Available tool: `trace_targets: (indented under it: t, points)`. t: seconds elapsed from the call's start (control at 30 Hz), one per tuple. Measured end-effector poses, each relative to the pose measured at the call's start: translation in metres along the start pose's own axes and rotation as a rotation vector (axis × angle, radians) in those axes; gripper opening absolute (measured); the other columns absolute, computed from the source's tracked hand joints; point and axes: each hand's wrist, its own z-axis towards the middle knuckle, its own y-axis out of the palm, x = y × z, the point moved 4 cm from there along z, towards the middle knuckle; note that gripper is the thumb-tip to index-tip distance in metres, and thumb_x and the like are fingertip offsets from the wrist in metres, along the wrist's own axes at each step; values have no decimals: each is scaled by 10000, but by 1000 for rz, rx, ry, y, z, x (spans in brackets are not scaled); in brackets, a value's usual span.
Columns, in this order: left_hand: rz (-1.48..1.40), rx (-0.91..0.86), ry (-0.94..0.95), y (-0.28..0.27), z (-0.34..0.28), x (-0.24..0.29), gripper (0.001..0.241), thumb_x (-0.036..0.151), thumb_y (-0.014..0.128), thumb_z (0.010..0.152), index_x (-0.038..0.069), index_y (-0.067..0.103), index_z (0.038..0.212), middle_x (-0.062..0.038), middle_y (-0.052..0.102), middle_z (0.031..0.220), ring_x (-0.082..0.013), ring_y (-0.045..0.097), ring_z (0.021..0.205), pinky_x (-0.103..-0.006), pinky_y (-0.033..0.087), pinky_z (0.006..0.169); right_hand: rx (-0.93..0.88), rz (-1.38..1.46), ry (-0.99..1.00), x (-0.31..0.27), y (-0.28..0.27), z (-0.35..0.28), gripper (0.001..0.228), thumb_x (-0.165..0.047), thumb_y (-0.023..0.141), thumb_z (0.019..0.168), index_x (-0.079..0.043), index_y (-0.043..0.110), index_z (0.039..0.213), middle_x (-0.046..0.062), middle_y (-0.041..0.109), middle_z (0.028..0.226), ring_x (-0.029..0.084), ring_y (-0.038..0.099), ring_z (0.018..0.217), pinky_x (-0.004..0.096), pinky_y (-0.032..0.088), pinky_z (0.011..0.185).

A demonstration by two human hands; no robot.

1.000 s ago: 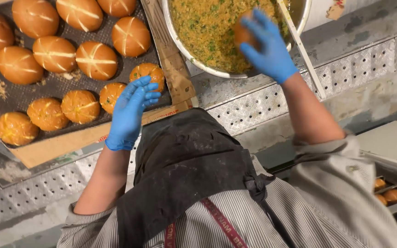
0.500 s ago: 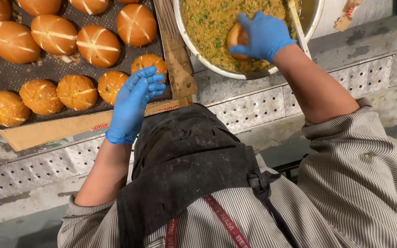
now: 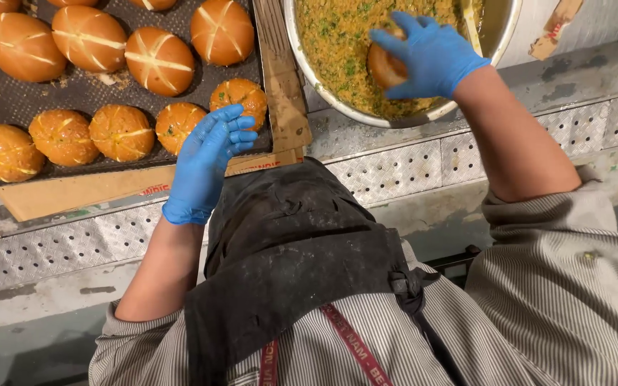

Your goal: Dipping scored bread rolls into a bowl of savory herb mixture and arranging them on a baking tray.

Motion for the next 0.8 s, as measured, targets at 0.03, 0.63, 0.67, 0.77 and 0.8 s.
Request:
trace_targets:
  t: [0.03, 0.63, 0.67, 0.77, 0.8]
  points:
    - [-1, 3, 0, 1, 0, 1, 437, 254, 557, 1065, -29, 546, 1398, -129, 671, 1251, -200, 666, 1095, -355, 540, 998, 0, 1, -2, 2, 7, 1, 1022, -683, 765, 635, -223, 517, 1512, 242, 528, 1456, 480, 650, 1111, 526, 591, 816]
    - [-1, 14, -5, 3, -5, 2, 426, 227, 539, 1066, -46, 539, 1393, -150, 664, 1258, -215, 663, 1107, -366, 534, 1005, -112, 355, 381, 15, 33, -1, 829, -398, 860, 682, -139, 619, 1431, 295, 498, 1351, 526, 540, 1184, 565, 529, 952]
    - [-6, 9, -2, 3, -4, 3, 428, 226, 541, 1065, -46, 540, 1396, -151, 665, 1265, -215, 659, 1105, -367, 533, 1006, -78, 453, 400, 22, 34, -1, 794, -397, 853, 700, -133, 633, 1416, 297, 501, 1350, 507, 554, 1181, 547, 525, 988]
    - [-3, 18, 2, 0, -2, 5, 431, 225, 545, 1060, -44, 542, 1396, -151, 665, 1262, -217, 659, 1099, -370, 534, 1001, -6, 532, 406, 30, 21, 7, 758, -402, 845, 741, -119, 637, 1413, 266, 543, 1349, 476, 572, 1209, 529, 525, 1019]
    - [7, 20, -6, 0, -1, 4, 430, 227, 546, 1057, -42, 543, 1392, -149, 665, 1252, -219, 663, 1096, -370, 535, 994, 28, 511, 408, 30, 14, 7, 758, -408, 845, 763, -110, 626, 1424, 234, 581, 1351, 464, 577, 1240, 529, 528, 1016]
